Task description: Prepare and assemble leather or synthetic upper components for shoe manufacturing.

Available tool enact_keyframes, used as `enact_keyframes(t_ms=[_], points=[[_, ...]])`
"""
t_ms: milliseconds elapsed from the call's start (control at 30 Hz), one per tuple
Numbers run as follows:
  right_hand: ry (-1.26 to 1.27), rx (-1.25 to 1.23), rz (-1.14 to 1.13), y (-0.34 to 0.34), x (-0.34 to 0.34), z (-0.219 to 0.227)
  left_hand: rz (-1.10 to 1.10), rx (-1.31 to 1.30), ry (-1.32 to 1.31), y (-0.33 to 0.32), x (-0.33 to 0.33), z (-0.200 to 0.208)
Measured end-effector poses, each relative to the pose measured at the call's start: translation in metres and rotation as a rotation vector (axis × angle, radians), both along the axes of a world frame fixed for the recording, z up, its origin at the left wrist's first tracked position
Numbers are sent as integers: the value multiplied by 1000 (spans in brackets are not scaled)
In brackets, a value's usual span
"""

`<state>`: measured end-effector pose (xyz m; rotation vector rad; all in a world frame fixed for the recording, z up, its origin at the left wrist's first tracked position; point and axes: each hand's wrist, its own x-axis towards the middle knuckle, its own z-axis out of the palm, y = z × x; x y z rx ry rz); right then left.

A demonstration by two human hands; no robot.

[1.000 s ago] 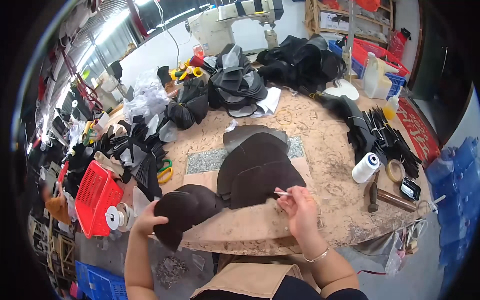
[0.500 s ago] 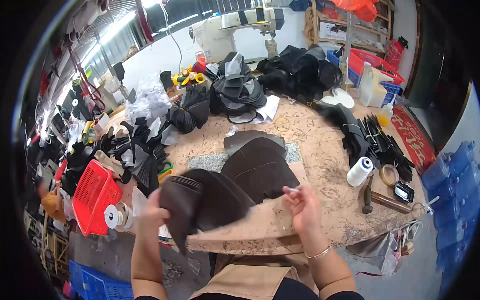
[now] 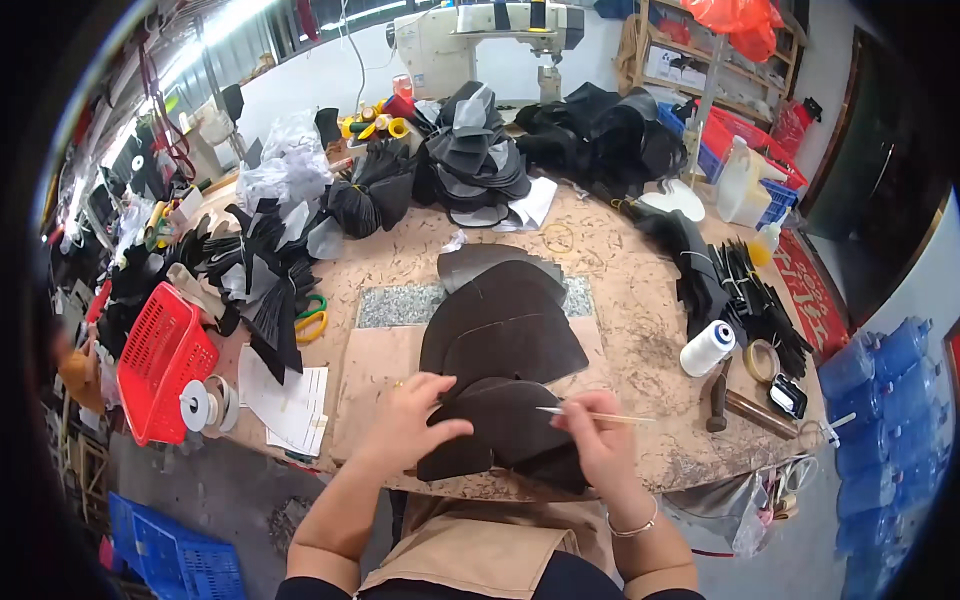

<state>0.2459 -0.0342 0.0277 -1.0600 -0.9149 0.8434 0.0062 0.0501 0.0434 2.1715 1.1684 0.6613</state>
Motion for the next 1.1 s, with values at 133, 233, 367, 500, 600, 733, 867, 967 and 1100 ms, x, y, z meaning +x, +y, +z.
enact_keyframes(t_ms=[133,233,367,500,600,733,867,967,1100], points=[[-374,-78,239,17,-18,18,-26,143,57,-20,-4,-22],[-559,-62,284,22,-27,15,-92,165,44,-24,-4,-26],[-446,-118,227,19,-40,-1,-79,286,16,-30,0,-33],[-576,-10,74,18,-40,-18,-16,311,-51,-37,4,-41],[-548,-31,66,18,-39,-17,29,383,-51,-43,3,-43],[-653,-35,40,19,-41,-14,36,362,-42,-44,3,-44],[-667,-30,29,20,-43,-14,43,338,-40,-44,3,-44],[-708,-47,32,20,-44,-12,45,345,-44,-44,2,-44],[-700,-52,37,20,-45,-8,40,344,-34,-44,2,-44]])
